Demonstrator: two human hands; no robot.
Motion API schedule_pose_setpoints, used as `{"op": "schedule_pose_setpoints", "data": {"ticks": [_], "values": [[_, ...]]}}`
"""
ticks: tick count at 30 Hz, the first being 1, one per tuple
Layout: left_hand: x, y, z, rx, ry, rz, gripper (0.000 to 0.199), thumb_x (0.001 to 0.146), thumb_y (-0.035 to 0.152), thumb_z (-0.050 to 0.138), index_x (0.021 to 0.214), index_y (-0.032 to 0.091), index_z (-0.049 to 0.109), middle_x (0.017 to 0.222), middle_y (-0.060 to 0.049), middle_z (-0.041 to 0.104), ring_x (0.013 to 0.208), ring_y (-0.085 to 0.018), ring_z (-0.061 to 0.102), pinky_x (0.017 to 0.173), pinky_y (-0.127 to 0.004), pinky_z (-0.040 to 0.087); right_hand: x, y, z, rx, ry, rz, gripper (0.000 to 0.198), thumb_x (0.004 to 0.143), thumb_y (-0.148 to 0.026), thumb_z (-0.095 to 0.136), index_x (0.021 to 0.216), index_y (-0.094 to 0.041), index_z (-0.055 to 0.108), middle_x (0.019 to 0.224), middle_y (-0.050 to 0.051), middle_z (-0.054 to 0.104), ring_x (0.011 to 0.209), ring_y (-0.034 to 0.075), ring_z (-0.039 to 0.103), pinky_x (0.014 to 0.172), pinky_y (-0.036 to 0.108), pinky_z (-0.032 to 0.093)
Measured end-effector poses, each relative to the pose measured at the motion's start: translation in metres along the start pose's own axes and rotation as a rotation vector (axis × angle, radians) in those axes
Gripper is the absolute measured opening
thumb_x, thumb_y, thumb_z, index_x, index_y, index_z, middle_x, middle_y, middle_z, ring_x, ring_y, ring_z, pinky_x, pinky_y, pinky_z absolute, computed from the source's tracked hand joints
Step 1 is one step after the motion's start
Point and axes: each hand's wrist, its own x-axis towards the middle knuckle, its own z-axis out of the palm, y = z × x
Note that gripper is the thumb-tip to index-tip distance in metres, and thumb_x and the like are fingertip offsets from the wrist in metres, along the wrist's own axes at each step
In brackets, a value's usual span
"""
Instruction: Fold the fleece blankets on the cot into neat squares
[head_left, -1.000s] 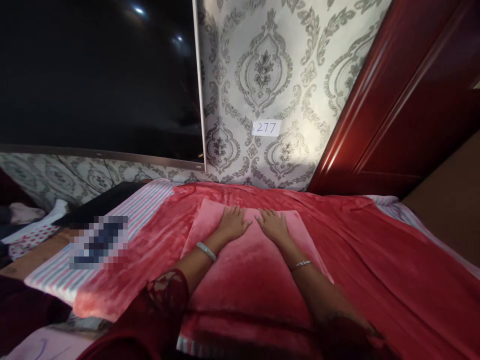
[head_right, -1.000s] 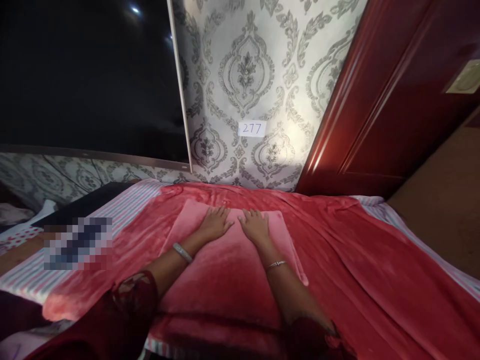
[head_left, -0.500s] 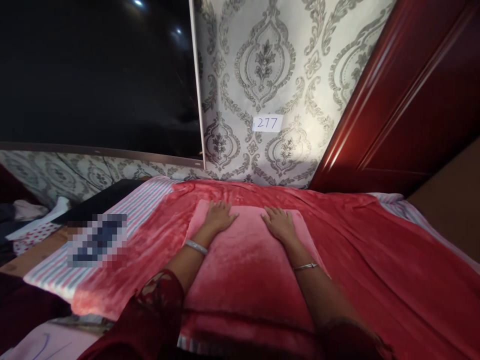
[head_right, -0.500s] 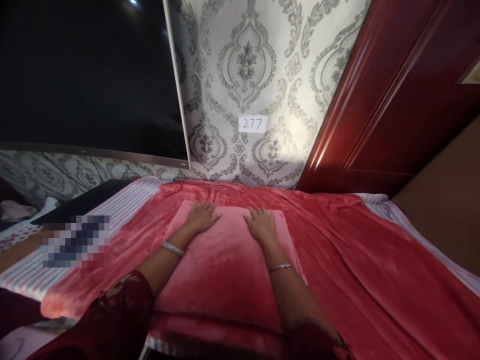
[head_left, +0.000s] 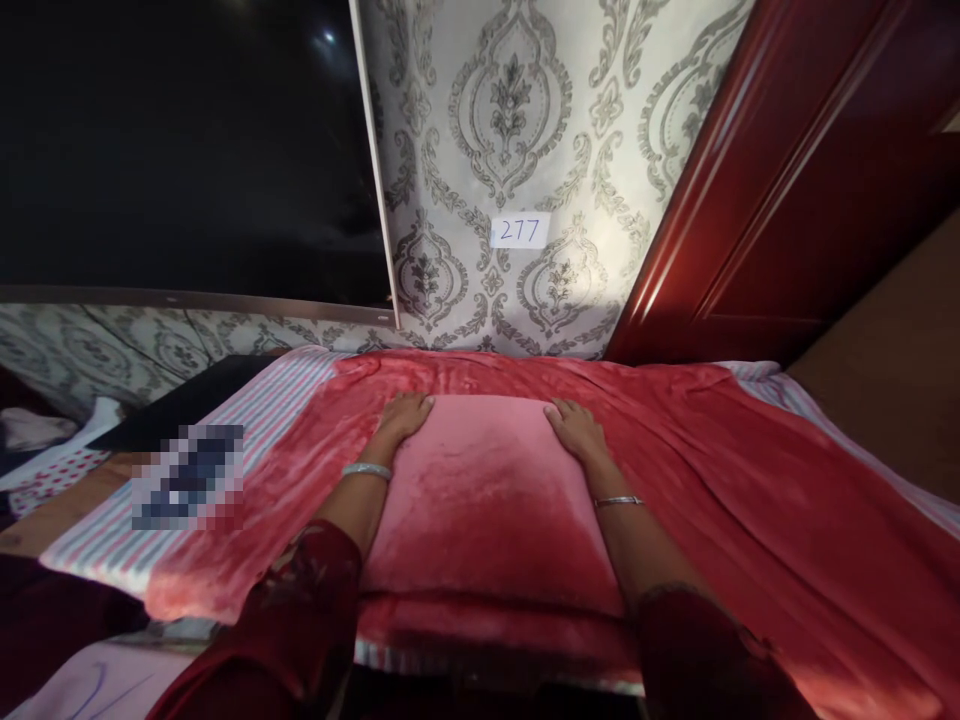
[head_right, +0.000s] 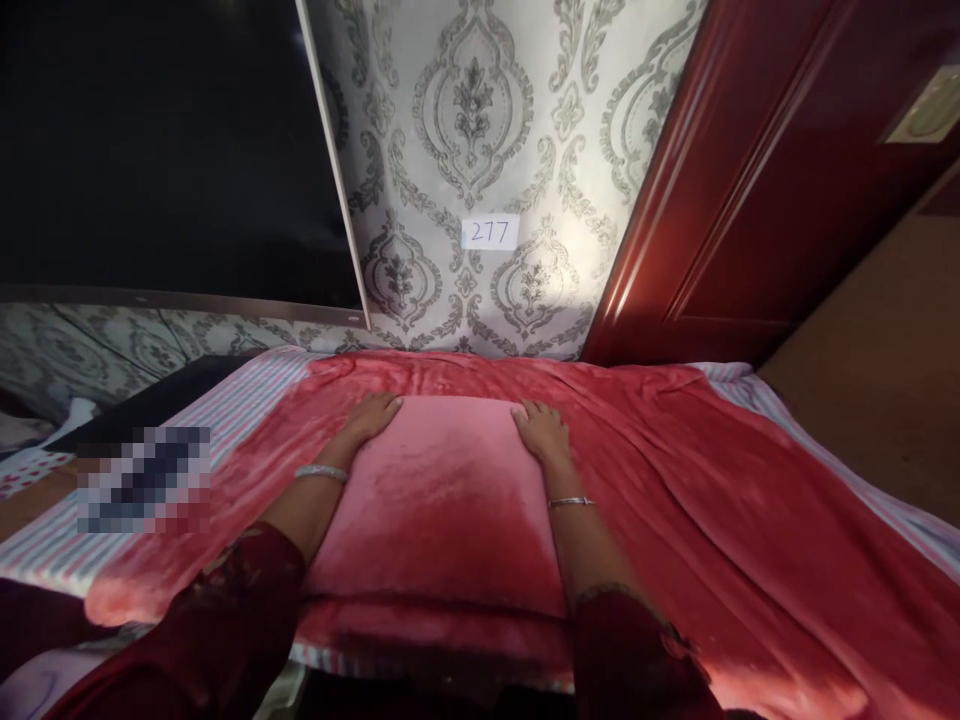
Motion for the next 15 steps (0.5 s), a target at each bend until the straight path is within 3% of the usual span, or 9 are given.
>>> {"op": "schedule_pose_setpoints", "data": {"ticks": [4,9,12,15], "values": [[0.0,0.001,-0.006,-0.006,-0.017,-0.009,0.058,0.101,0.045,0.024,0.144,0.018,0.052,0.151,-0.013,0.051,0.139,-0.029,0.047,0.112,-0.045,0.037,-0.001,0.0,-0.006,0.005,-0.003,0.002,0.061,0.102,-0.048,0.025,0.156,-0.021,0.037,0.163,0.01,0.033,0.149,0.032,0.029,0.116,0.056,0.03],[-0.016,0.022,-0.026,0.01,0.014,-0.035,0.066,0.1,0.048,0.028,0.156,0.013,0.031,0.164,-0.02,0.025,0.153,-0.033,0.02,0.12,-0.059,0.02,-0.022,-0.011,-0.023,-0.058,0.068,-0.015,0.061,0.103,-0.049,0.026,0.159,-0.024,0.031,0.166,0.012,0.024,0.154,0.034,0.015,0.117,0.062,0.023],[-0.054,0.047,-0.027,0.025,0.084,0.157,0.07,0.1,0.054,0.031,0.159,0.017,0.025,0.166,-0.017,0.022,0.155,-0.031,0.014,0.122,-0.058,0.015,-0.056,-0.025,-0.024,-0.151,0.153,-0.253,0.057,0.103,-0.049,0.031,0.157,-0.029,0.034,0.166,0.01,0.025,0.153,0.032,0.018,0.117,0.062,0.024],[-0.099,0.068,-0.008,0.056,0.152,0.42,0.07,0.099,0.057,0.035,0.159,0.022,0.027,0.167,-0.014,0.022,0.155,-0.03,0.015,0.122,-0.058,0.014,-0.094,-0.037,-0.01,-0.209,0.116,-0.439,0.055,0.103,-0.047,0.035,0.155,-0.032,0.037,0.166,0.008,0.025,0.153,0.031,0.021,0.118,0.06,0.023]]}}
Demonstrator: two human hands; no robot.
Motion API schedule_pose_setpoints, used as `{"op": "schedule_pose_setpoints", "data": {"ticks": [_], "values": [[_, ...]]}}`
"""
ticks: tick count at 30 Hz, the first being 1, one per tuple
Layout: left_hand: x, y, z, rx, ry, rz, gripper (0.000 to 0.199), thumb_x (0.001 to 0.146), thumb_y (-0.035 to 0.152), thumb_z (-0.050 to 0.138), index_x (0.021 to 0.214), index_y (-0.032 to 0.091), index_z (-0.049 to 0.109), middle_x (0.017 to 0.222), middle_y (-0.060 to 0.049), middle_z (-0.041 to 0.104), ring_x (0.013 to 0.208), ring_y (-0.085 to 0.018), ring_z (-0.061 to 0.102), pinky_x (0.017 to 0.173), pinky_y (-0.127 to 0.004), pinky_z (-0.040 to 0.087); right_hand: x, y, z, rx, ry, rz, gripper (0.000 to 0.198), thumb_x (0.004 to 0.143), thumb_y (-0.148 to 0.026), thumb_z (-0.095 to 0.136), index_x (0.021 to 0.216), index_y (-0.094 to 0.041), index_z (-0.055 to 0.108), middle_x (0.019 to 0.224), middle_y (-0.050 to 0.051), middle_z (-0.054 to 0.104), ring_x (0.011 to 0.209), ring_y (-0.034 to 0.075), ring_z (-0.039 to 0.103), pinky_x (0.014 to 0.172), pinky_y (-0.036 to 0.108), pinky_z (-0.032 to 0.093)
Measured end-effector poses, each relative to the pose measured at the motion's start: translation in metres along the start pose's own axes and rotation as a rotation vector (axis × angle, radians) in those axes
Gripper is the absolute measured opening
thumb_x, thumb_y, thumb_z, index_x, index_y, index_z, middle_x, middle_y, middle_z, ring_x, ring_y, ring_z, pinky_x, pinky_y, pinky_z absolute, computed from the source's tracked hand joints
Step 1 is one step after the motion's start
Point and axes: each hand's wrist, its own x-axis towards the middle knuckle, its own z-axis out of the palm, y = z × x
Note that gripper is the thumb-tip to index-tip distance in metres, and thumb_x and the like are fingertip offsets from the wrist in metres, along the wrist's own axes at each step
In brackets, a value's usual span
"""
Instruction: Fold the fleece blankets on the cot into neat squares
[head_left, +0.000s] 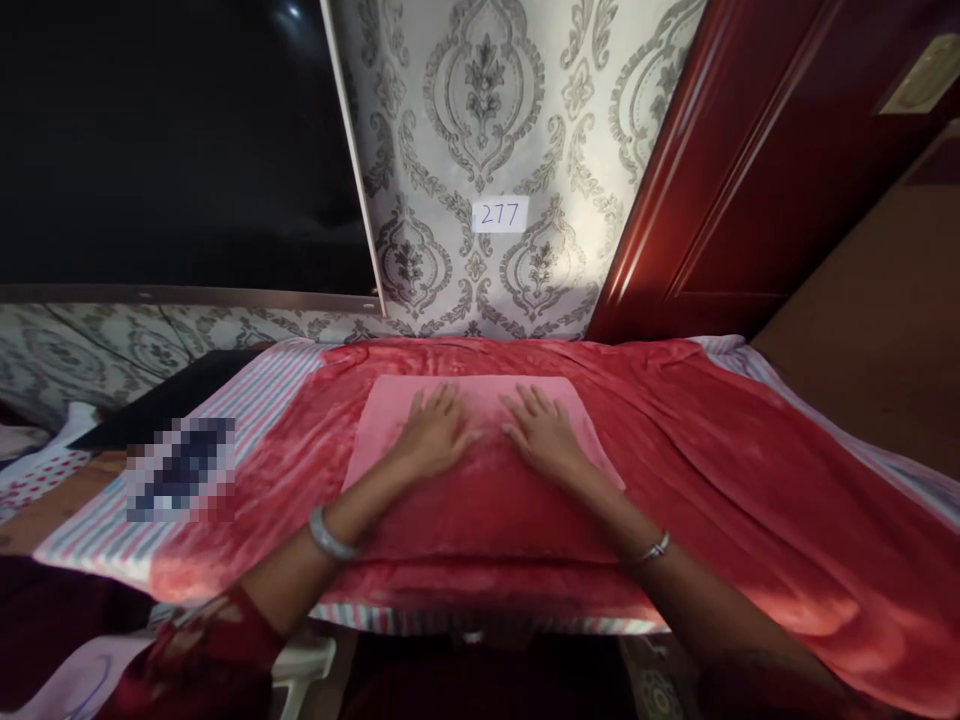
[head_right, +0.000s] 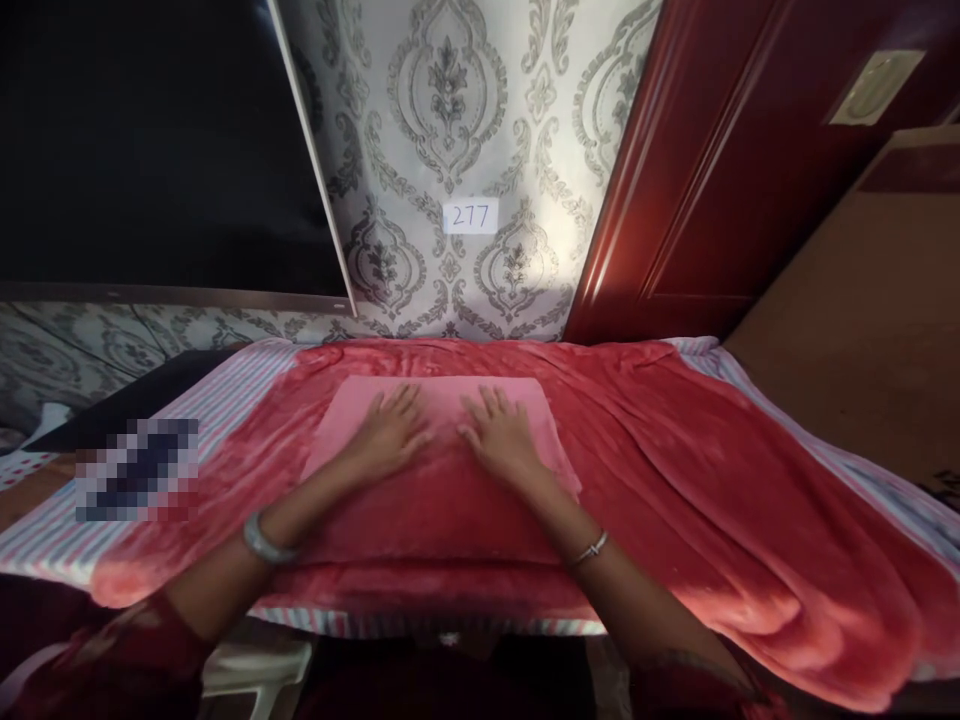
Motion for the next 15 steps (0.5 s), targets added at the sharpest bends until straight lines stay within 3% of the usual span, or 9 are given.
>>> {"op": "schedule_pose_setpoints", "data": {"ticks": [3,6,15], "values": [[-0.025,0.02,0.023,0.025,-0.035,0.007,0.068,0.099,0.056,0.038,0.157,0.021,0.034,0.164,-0.015,0.028,0.153,-0.034,0.02,0.12,-0.065,0.015,-0.02,-0.017,0.013,-0.001,-0.078,-0.009,0.055,0.104,-0.043,0.035,0.157,-0.029,0.035,0.166,0.007,0.024,0.153,0.03,0.021,0.119,0.059,0.021],[-0.032,0.021,0.04,0.044,-0.042,-0.013,0.065,0.099,0.055,0.039,0.155,0.022,0.037,0.164,-0.015,0.03,0.152,-0.035,0.022,0.119,-0.067,0.016,-0.026,-0.019,0.024,-0.016,-0.079,0.012,0.055,0.103,-0.041,0.036,0.157,-0.027,0.034,0.167,0.006,0.021,0.154,0.029,0.018,0.121,0.058,0.018],[-0.028,0.016,0.042,0.035,-0.071,-0.01,0.066,0.099,0.056,0.04,0.156,0.023,0.037,0.165,-0.013,0.028,0.153,-0.035,0.022,0.12,-0.066,0.014,-0.024,-0.019,0.025,-0.04,-0.096,0.004,0.055,0.104,-0.042,0.033,0.156,-0.026,0.036,0.166,0.006,0.021,0.154,0.029,0.018,0.121,0.058,0.017]]}}
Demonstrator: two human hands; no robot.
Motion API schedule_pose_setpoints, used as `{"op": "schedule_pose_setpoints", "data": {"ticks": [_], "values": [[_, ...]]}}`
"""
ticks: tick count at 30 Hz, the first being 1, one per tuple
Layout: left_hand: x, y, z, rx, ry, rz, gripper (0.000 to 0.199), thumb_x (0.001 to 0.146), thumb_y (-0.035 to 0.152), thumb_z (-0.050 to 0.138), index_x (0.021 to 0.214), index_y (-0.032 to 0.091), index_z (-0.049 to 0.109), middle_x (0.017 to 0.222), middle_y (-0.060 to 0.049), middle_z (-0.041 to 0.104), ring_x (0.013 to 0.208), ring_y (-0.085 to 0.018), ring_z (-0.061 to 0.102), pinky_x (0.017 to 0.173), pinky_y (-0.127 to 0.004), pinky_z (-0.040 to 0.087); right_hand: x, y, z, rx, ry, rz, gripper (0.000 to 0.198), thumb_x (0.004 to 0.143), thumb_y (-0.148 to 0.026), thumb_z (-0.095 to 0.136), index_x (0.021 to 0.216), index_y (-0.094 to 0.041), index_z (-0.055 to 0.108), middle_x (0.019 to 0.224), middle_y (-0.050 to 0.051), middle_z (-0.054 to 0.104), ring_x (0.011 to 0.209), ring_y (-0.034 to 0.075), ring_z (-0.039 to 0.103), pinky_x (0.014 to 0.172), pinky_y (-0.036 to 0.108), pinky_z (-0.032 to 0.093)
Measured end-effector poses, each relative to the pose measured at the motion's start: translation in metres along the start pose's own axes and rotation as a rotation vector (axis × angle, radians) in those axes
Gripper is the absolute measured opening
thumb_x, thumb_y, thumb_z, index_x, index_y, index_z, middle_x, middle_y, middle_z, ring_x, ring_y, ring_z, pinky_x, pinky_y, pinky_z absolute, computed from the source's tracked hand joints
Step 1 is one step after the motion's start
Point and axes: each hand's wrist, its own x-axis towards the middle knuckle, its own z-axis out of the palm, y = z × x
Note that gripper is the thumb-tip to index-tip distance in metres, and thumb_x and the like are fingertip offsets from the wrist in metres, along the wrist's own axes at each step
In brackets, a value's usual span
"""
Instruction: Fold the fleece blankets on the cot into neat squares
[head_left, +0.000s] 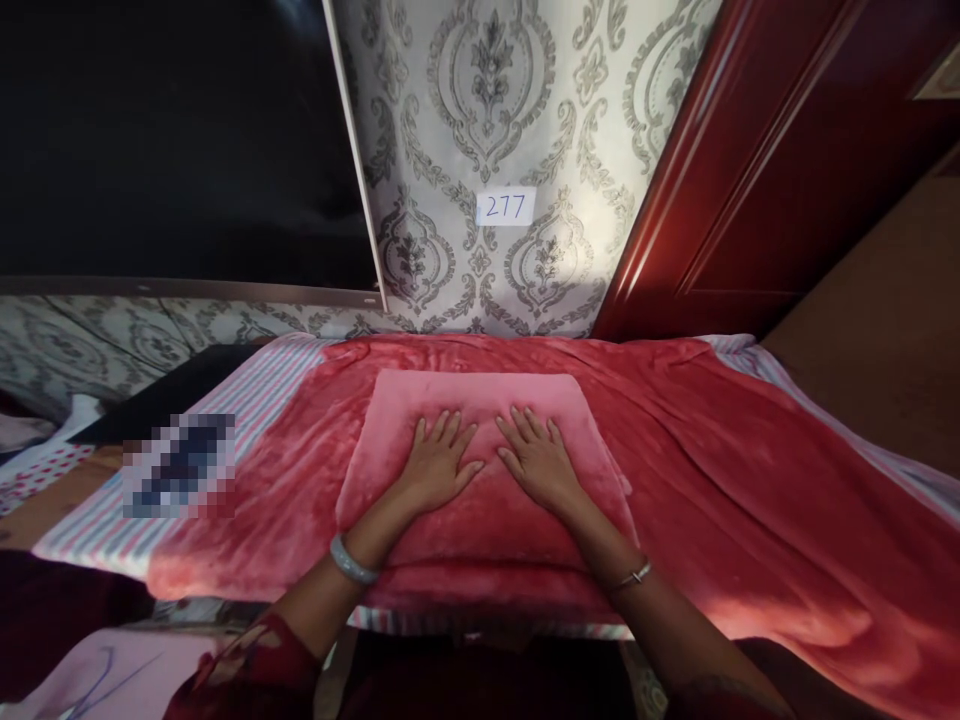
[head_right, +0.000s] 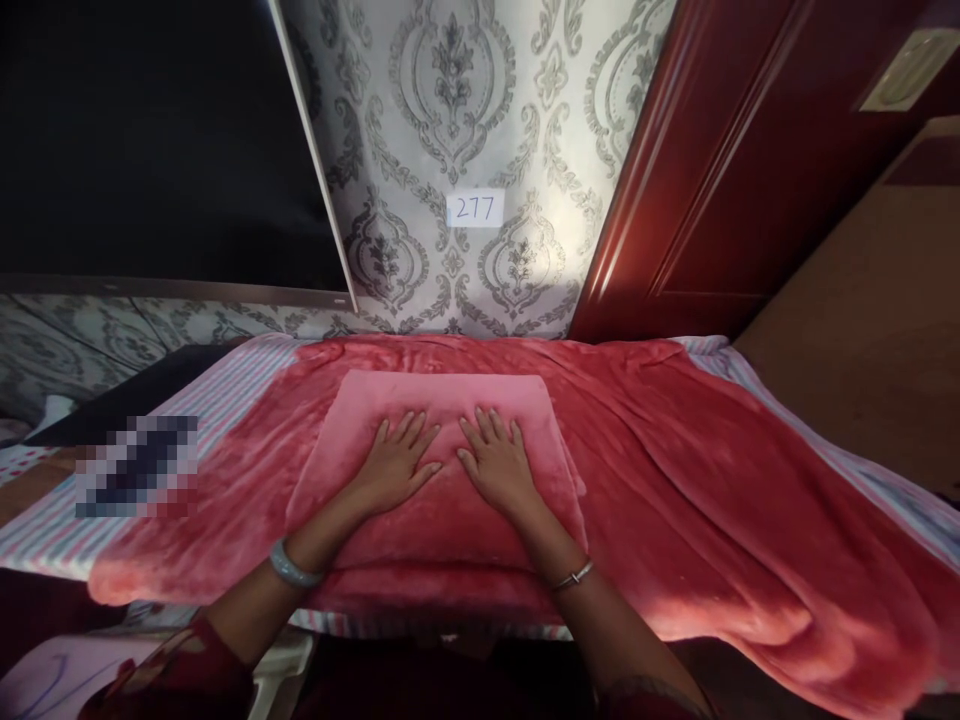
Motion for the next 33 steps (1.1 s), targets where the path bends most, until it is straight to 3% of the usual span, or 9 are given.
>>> {"op": "schedule_pose_setpoints", "data": {"ticks": [5,9,11,14,17,22,28,30,33], "values": [[0.0,-0.001,-0.012,-0.019,-0.027,-0.005,0.066,0.099,0.056,0.04,0.157,0.026,0.034,0.165,-0.011,0.027,0.153,-0.033,0.021,0.121,-0.063,0.016,0.001,0.005,-0.009,0.023,-0.053,0.007,0.057,0.104,-0.046,0.031,0.157,-0.027,0.033,0.167,0.006,0.021,0.154,0.027,0.018,0.121,0.055,0.018],[-0.015,-0.027,-0.027,0.034,-0.037,-0.078,0.063,0.099,0.054,0.041,0.154,0.024,0.04,0.163,-0.011,0.031,0.153,-0.034,0.022,0.121,-0.066,0.013,-0.014,0.039,-0.009,-0.025,-0.034,0.086,0.058,0.103,-0.05,0.031,0.156,-0.028,0.036,0.166,0.007,0.025,0.154,0.028,0.019,0.12,0.058,0.016],[-0.032,-0.048,-0.03,0.043,-0.005,-0.157,0.063,0.098,0.054,0.042,0.153,0.024,0.042,0.163,-0.012,0.032,0.152,-0.035,0.022,0.119,-0.067,0.016,-0.032,0.063,0.0,-0.021,-0.005,0.159,0.057,0.102,-0.05,0.031,0.156,-0.031,0.036,0.166,0.006,0.025,0.153,0.03,0.021,0.117,0.061,0.023],[-0.059,-0.078,-0.022,-0.04,0.044,-0.26,0.061,0.099,0.051,0.039,0.154,0.025,0.04,0.164,-0.011,0.029,0.151,-0.033,0.027,0.116,-0.061,0.031,-0.064,0.094,0.023,0.08,0.096,0.218,0.056,0.103,-0.049,0.028,0.156,-0.032,0.036,0.164,0.007,0.031,0.147,0.031,0.036,0.111,0.059,0.037],[-0.077,-0.092,-0.008,-0.166,0.135,-0.265,0.056,0.101,0.043,0.033,0.153,0.022,0.042,0.164,-0.011,0.028,0.148,-0.027,0.036,0.117,-0.051,0.035,-0.086,0.105,0.043,0.197,0.232,0.204,0.057,0.103,-0.048,0.026,0.154,-0.028,0.04,0.156,0.008,0.046,0.141,0.03,0.044,0.111,0.055,0.039],[-0.078,-0.092,0.0,-0.276,0.169,-0.299,0.053,0.101,0.038,0.033,0.151,0.024,0.045,0.163,-0.009,0.032,0.149,-0.023,0.033,0.119,-0.05,0.032,-0.089,0.102,0.046,0.335,0.306,0.228,0.059,0.102,-0.051,0.026,0.15,-0.024,0.047,0.149,0.008,0.055,0.136,0.03,0.05,0.112,0.054,0.038],[-0.081,-0.095,-0.021,-0.313,0.052,-0.32,0.06,0.1,0.045,0.033,0.152,0.018,0.042,0.164,-0.011,0.029,0.15,-0.024,0.031,0.12,-0.045,0.031,-0.091,0.109,0.035,0.396,0.294,0.219,0.062,0.099,-0.052,0.029,0.148,-0.019,0.049,0.148,0.012,0.054,0.136,0.028,0.05,0.112,0.051,0.04],[-0.086,-0.086,-0.031,-0.227,0.021,-0.4,0.06,0.098,0.047,0.037,0.149,0.018,0.048,0.16,-0.014,0.037,0.149,-0.031,0.032,0.121,-0.054,0.028,-0.098,0.102,0.026,0.31,0.318,0.271,0.061,0.099,-0.051,0.03,0.147,-0.02,0.051,0.151,0.014,0.051,0.141,0.032,0.043,0.113,0.057,0.036],[-0.089,-0.05,-0.042,-0.027,0.133,-0.434,0.054,0.097,0.046,0.041,0.141,0.02,0.058,0.156,-0.015,0.044,0.149,-0.04,0.029,0.119,-0.067,0.02,-0.104,0.068,0.008,0.164,0.405,0.269,0.056,0.1,-0.048,0.033,0.15,-0.024,0.047,0.159,0.013,0.04,0.15,0.036,0.027,0.114,0.066,0.028]]}}
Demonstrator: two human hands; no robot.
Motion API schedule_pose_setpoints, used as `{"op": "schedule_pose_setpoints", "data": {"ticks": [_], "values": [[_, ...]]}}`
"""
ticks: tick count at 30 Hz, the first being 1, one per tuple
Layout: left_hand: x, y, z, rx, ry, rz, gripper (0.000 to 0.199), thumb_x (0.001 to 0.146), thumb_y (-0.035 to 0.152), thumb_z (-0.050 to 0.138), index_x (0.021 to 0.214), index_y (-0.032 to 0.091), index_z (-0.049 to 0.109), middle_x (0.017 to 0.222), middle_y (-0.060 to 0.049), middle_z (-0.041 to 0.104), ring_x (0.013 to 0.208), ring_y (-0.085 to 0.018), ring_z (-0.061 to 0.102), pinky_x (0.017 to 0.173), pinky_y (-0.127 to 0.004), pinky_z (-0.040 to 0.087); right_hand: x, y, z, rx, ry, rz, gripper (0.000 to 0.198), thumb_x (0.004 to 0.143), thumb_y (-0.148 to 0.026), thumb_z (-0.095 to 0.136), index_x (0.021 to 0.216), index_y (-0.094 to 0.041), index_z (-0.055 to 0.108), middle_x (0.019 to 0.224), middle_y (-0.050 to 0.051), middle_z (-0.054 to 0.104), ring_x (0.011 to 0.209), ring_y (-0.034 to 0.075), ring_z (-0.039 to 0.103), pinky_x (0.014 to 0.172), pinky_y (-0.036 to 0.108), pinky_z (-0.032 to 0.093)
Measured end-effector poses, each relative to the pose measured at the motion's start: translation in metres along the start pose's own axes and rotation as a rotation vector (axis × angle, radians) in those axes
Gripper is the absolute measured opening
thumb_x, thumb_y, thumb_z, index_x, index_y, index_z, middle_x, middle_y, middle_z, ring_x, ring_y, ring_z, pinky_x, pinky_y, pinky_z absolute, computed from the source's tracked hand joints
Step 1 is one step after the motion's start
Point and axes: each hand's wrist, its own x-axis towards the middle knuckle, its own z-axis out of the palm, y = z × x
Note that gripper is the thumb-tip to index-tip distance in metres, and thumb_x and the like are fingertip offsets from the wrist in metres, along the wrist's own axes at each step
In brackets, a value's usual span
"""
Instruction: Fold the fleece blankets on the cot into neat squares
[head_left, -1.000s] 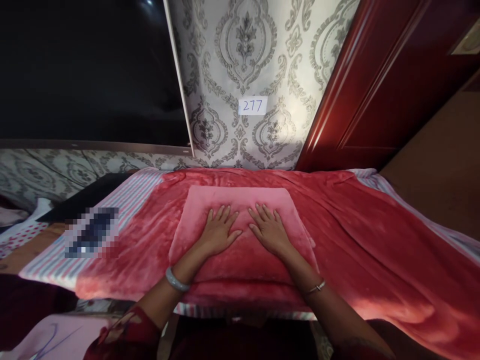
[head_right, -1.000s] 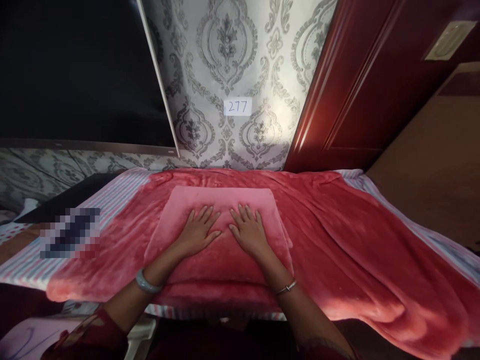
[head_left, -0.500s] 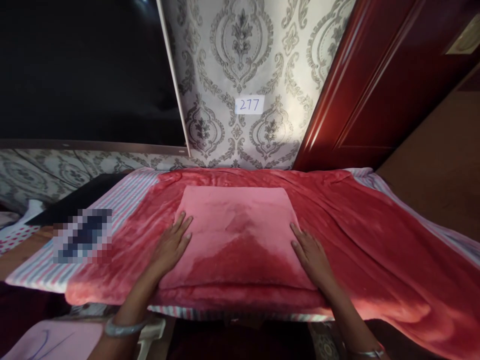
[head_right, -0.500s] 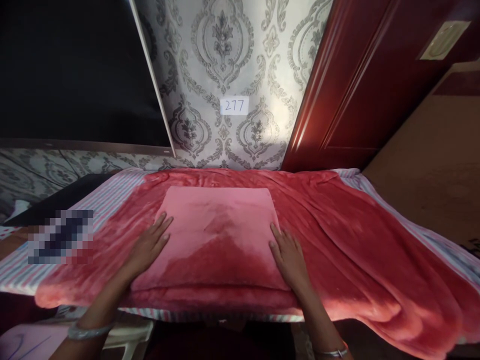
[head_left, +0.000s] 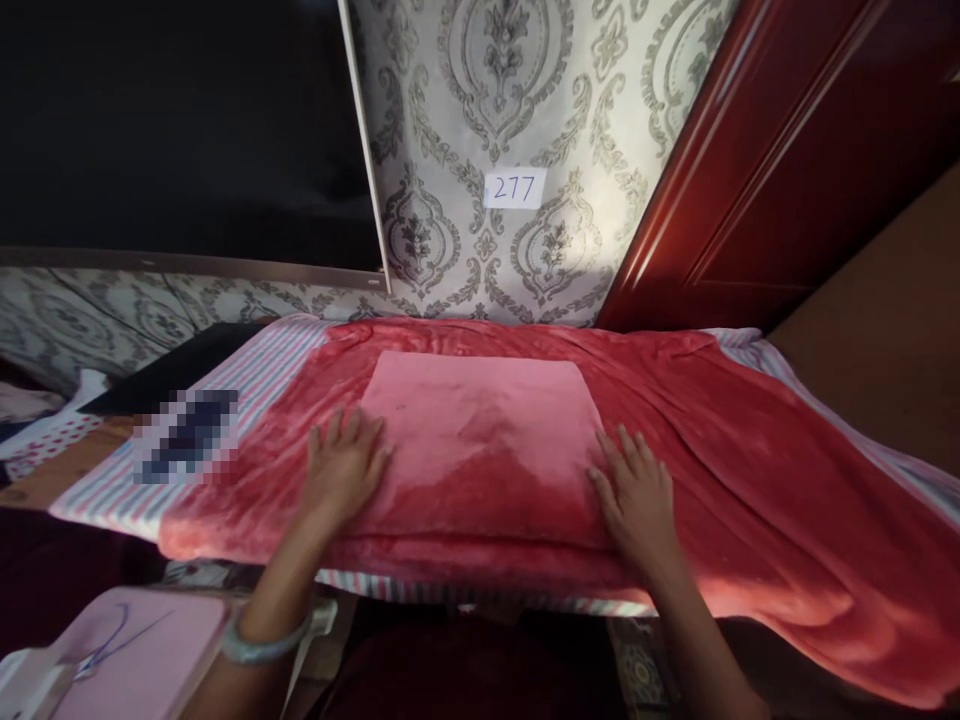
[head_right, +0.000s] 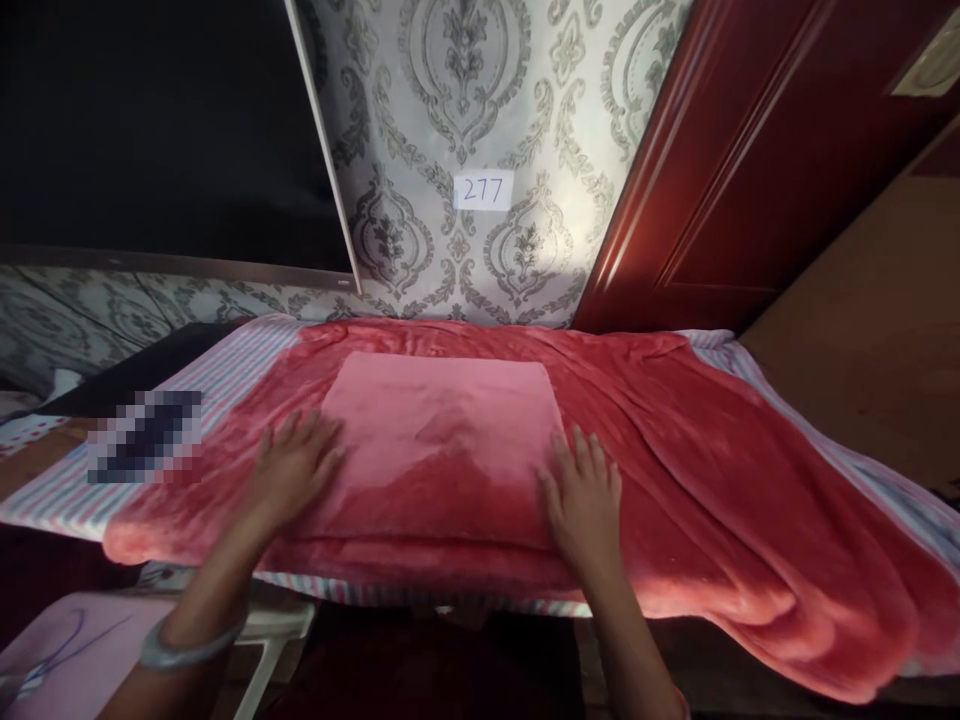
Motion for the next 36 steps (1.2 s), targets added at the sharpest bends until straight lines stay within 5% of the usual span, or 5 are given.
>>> {"op": "schedule_pose_setpoints", "data": {"ticks": [5,9,20,30,36], "values": [[-0.023,0.074,0.014,-0.045,0.01,0.339,0.055,0.098,0.042,0.043,0.148,0.018,0.049,0.158,-0.014,0.042,0.149,-0.032,0.032,0.121,-0.06,0.024,-0.007,-0.073,0.003,0.013,-0.151,-0.278,0.054,0.101,-0.037,0.036,0.154,-0.027,0.041,0.163,0.009,0.033,0.151,0.032,0.025,0.117,0.06,0.026],[-0.03,0.099,0.039,-0.055,0.023,0.391,0.061,0.096,0.043,0.049,0.15,0.017,0.045,0.16,-0.016,0.037,0.151,-0.034,0.028,0.121,-0.063,0.021,-0.01,-0.092,0.021,-0.04,-0.23,-0.326,0.057,0.098,-0.034,0.041,0.155,-0.027,0.039,0.165,0.006,0.029,0.153,0.03,0.021,0.119,0.059,0.021],[-0.03,0.099,0.05,-0.058,-0.026,0.362,0.061,0.092,0.046,0.053,0.147,0.02,0.052,0.159,-0.015,0.041,0.149,-0.034,0.032,0.122,-0.059,0.021,-0.012,-0.092,0.031,-0.053,-0.24,-0.31,0.053,0.096,-0.03,0.046,0.148,-0.029,0.05,0.159,0.004,0.04,0.15,0.03,0.028,0.12,0.057,0.018],[-0.031,0.096,0.049,-0.041,0.027,0.381,0.062,0.093,0.044,0.052,0.15,0.022,0.047,0.16,-0.011,0.038,0.15,-0.032,0.03,0.123,-0.057,0.02,-0.012,-0.092,0.024,-0.078,-0.243,-0.327,0.056,0.096,-0.03,0.045,0.151,-0.029,0.045,0.162,0.002,0.034,0.151,0.028,0.025,0.12,0.055,0.019],[-0.026,0.055,0.031,0.029,0.002,0.332,0.057,0.096,0.047,0.046,0.147,0.023,0.05,0.157,-0.011,0.043,0.147,-0.033,0.036,0.121,-0.06,0.023,-0.013,-0.041,0.008,-0.108,-0.196,-0.242,0.052,0.099,-0.041,0.041,0.149,-0.028,0.049,0.159,0.006,0.042,0.148,0.03,0.032,0.117,0.059,0.025]]}}
